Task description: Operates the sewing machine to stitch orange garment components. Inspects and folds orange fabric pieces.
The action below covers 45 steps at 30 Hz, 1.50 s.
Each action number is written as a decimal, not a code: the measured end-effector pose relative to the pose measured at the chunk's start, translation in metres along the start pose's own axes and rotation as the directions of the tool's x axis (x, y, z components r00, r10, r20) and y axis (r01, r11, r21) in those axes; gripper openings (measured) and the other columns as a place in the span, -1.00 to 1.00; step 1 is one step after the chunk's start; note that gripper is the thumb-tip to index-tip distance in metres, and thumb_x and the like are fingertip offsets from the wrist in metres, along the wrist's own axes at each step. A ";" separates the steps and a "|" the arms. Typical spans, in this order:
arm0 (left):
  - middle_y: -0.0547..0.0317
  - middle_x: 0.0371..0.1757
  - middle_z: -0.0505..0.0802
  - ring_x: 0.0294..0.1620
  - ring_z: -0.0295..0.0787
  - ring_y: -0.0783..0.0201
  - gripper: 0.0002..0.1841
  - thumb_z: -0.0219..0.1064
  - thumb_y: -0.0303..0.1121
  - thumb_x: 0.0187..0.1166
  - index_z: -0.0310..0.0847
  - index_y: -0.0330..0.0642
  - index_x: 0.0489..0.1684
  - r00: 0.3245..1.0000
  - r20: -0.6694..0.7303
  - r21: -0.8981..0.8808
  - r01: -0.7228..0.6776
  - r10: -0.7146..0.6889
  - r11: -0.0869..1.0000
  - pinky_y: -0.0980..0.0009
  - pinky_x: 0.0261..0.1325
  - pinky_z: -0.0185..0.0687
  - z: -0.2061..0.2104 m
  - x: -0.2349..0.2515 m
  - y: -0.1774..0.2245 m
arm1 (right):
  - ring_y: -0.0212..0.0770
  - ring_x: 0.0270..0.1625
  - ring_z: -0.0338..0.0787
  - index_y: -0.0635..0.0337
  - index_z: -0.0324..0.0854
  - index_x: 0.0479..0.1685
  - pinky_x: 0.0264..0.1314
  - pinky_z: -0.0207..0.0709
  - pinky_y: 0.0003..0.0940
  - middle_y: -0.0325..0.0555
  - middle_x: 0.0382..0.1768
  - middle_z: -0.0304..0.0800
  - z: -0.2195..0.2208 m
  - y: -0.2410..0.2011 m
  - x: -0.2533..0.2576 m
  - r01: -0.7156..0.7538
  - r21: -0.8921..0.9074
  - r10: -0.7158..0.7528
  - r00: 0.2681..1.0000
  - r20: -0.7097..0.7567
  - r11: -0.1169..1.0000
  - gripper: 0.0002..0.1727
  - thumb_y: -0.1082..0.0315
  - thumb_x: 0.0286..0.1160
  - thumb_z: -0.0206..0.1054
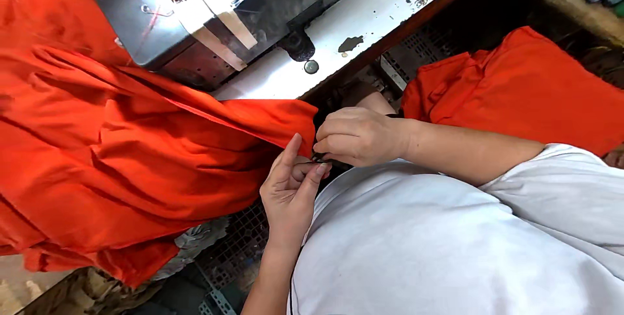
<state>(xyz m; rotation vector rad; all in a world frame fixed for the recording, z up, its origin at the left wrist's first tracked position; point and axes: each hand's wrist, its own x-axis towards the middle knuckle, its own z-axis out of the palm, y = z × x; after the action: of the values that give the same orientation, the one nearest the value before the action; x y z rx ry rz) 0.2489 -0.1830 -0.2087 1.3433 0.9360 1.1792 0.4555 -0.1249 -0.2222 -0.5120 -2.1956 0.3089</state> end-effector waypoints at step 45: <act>0.50 -0.05 0.91 0.01 0.84 0.58 -0.90 0.39 -0.35 0.63 0.82 0.03 -0.07 0.866 -0.087 0.473 -0.400 0.493 0.785 0.55 0.14 0.80 -0.069 0.017 0.046 | -0.44 -0.27 0.76 0.43 0.75 -0.20 -0.13 0.64 -0.58 -0.01 -0.31 0.84 0.027 -0.017 0.071 -0.353 0.490 0.394 0.919 0.022 0.797 -0.84 0.50 0.52 0.30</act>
<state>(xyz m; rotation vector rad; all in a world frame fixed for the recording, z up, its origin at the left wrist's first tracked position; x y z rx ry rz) 0.1807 -0.1578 -0.1647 1.9175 1.1128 1.5551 0.3901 -0.1085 -0.1839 -0.6546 -1.8245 1.0102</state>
